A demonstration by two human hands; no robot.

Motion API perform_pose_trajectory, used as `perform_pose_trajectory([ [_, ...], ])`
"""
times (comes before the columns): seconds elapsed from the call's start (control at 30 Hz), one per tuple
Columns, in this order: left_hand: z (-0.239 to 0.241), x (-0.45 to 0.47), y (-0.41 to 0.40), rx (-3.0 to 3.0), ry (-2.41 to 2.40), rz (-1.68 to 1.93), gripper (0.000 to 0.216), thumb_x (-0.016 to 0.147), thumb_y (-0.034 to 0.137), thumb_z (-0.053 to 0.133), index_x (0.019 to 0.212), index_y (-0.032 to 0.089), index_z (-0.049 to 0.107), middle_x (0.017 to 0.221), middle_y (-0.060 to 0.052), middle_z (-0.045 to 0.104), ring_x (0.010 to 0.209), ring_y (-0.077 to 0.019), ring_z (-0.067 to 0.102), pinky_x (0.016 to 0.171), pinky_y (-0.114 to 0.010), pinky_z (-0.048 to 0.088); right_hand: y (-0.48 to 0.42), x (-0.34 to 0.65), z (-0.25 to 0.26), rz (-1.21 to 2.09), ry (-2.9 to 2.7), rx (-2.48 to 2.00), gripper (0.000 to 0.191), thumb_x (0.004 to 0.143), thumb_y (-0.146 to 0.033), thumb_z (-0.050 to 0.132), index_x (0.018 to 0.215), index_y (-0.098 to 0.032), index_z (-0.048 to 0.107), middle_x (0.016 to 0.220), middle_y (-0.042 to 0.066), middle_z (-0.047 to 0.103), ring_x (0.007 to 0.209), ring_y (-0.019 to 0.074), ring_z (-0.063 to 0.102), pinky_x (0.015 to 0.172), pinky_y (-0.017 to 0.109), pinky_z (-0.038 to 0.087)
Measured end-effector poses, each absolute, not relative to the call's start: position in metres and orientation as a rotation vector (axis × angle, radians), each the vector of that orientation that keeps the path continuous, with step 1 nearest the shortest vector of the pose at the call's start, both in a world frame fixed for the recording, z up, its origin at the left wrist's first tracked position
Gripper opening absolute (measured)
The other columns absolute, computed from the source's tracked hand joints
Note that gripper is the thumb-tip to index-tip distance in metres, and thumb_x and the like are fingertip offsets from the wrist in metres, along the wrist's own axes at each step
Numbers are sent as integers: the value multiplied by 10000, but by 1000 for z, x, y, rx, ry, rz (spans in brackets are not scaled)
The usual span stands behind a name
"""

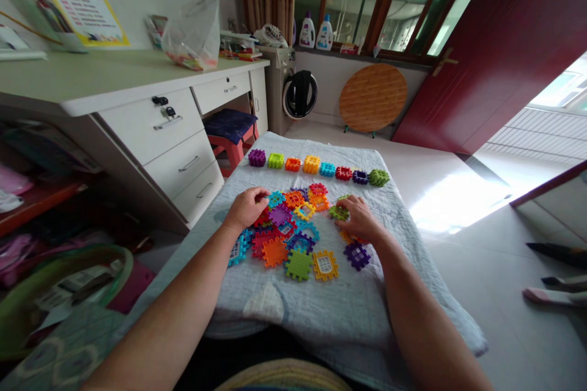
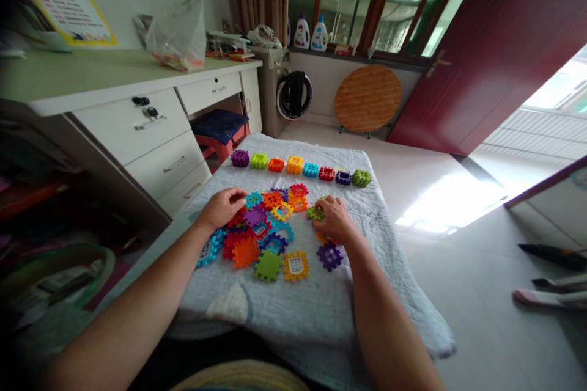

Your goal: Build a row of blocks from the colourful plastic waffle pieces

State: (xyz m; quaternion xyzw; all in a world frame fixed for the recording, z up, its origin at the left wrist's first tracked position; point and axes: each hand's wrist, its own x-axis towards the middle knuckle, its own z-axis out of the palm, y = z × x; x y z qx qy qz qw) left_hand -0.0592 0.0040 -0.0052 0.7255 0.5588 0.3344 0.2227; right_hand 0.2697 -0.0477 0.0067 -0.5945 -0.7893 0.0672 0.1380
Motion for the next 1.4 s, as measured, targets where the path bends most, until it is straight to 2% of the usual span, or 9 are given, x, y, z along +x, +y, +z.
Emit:
perform_pose_trajectory([
  [0.23, -5, -59, 4, 1993, 1534, 925, 258, 754, 308, 530, 922, 173, 672, 944, -72, 719, 869, -208, 666, 866, -337, 514, -49, 269, 8, 215, -2257, -1714, 474, 700, -408, 700, 1105, -175, 619, 1021, 98, 574, 967, 257, 477, 883, 377, 392],
  [0.43, -5, -59, 4, 1988, 1537, 926, 254, 755, 313, 537, 926, 184, 673, 949, -62, 722, 869, -206, 667, 870, -334, 517, -48, 266, 6, 179, -2284, -1687, 463, 680, -370, 702, 1092, -177, 622, 990, 91, 599, 927, 251, 495, 873, 386, 394],
  [0.53, -6, -59, 4, 1984, 1536, 932, 256, 754, 313, 536, 925, 182, 674, 949, -63, 722, 869, -204, 667, 872, -331, 516, -48, 267, 9, 222, -2235, -1646, 387, 698, -336, 673, 1050, -182, 628, 952, 82, 603, 901, 234, 526, 847, 368, 417],
  [0.63, -6, -60, 4, 1986, 1537, 933, 250, 754, 311, 536, 921, 187, 675, 942, -59, 723, 867, -202, 666, 865, -325, 518, -47, 275, 11, 219, -2085, -1617, 334, 730, -362, 647, 1022, -201, 629, 927, 73, 598, 863, 217, 558, 806, 356, 443],
  [0.8, -6, -60, 5, 1993, 1533, 941, 248, 750, 310, 537, 915, 185, 673, 935, -60, 722, 859, -201, 664, 862, -323, 516, -40, 294, 5, 122, -1836, -1637, 379, 718, -407, 648, 1033, -197, 625, 932, 76, 600, 810, 213, 577, 788, 390, 470],
  [1.07, -4, -59, 4, 2002, 1540, 929, 245, 745, 304, 535, 908, 187, 675, 931, -59, 724, 856, -203, 663, 860, -325, 517, -32, 303, -9, 38, -1760, -1725, 396, 734, -423, 630, 1055, -191, 630, 992, 100, 591, 861, 233, 568, 855, 444, 454],
  [1.4, -5, -59, 4, 1998, 1542, 923, 254, 742, 307, 528, 910, 184, 675, 923, -63, 722, 849, -211, 664, 845, -333, 518, -26, 298, -19, -20, -1829, -1844, 354, 738, -402, 625, 1032, -206, 635, 983, 98, 593, 945, 256, 540, 870, 412, 432],
])
